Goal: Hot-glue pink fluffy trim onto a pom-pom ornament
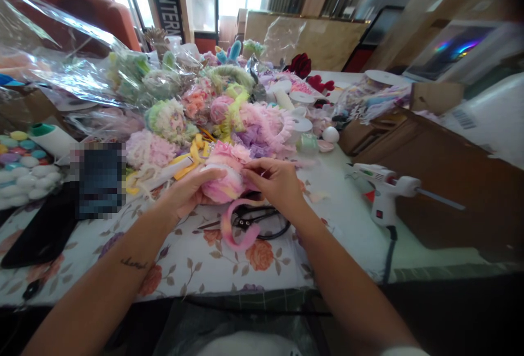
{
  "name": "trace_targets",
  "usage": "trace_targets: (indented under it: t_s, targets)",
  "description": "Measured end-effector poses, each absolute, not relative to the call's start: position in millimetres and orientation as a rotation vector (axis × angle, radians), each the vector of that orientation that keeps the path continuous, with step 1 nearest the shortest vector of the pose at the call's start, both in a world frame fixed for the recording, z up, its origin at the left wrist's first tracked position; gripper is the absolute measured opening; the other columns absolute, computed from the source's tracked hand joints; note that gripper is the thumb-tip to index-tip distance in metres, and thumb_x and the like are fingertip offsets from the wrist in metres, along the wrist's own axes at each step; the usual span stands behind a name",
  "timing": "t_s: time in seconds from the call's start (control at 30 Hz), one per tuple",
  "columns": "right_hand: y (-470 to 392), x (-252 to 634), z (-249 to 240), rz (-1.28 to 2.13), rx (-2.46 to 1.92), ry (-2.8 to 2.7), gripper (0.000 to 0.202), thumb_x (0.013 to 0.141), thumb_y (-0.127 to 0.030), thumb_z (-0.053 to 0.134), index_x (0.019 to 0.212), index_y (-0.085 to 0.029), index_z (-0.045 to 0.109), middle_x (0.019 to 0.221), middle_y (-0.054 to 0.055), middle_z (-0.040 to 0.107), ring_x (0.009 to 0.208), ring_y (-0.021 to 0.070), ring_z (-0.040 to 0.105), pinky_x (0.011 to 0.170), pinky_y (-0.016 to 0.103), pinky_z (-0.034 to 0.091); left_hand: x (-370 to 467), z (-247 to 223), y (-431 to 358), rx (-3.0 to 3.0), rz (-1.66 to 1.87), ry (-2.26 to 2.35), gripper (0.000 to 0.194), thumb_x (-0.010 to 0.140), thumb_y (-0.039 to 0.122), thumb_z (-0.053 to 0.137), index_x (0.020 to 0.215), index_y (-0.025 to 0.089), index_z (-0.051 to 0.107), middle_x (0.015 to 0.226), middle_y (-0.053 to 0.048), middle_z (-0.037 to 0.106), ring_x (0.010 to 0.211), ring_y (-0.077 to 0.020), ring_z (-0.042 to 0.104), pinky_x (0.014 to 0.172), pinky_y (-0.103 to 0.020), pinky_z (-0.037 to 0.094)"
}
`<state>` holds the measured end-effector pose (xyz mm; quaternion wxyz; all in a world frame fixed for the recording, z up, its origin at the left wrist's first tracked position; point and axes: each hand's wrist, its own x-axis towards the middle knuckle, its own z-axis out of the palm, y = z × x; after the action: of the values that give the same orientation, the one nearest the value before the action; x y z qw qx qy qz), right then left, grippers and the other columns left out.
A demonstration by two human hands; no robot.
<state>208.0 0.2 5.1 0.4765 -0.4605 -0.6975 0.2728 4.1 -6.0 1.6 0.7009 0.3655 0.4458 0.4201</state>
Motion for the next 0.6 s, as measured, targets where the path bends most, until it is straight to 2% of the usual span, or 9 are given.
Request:
trace_targets:
  t_s: [0.13,0.33,0.6]
  targets:
    - [1.2,208.5,3.9,0.707,-1.149,-1.683,0.009,0.078,-0.022,0.073,0.079,-0.019,0.081,0.072,0.002,0.078,0.061,0.0158,0.065,0.059,0.026,0.049,5.3,2.0,-6.8,0.807,0.938,0.995,0.036,0.068,0.031,0.086,0.098,0.017,0.074,0.091,-0.006,0.077,0.074,-0.0188,0.072,0.064,-0.030,0.064]
    - [2.0,208.7,2.7,0.756,-1.129,-1.661,0.007,0.077,-0.023,0.074,0.077,-0.020,0.080,0.076,0.002,0.079,0.064,0.0163,0.065,0.063,0.027,0.049,6.2,3.9,-6.9,0.804,0.945,0.983,0.032,0.066,0.029,0.087,0.092,0.017,0.075,0.082,-0.003,0.077,0.069,-0.0168,0.072,0.060,-0.024,0.062]
    - [1.6,208.3,-0.2,0.605,-1.126,-1.748,0.006,0.079,-0.021,0.074,0.077,-0.022,0.080,0.079,0.001,0.078,0.066,0.0154,0.063,0.066,0.028,0.047,5.6,2.6,-7.1,0.804,0.945,1.006,0.033,0.064,0.031,0.088,0.091,0.017,0.074,0.080,-0.003,0.076,0.066,-0.0161,0.071,0.061,-0.025,0.063]
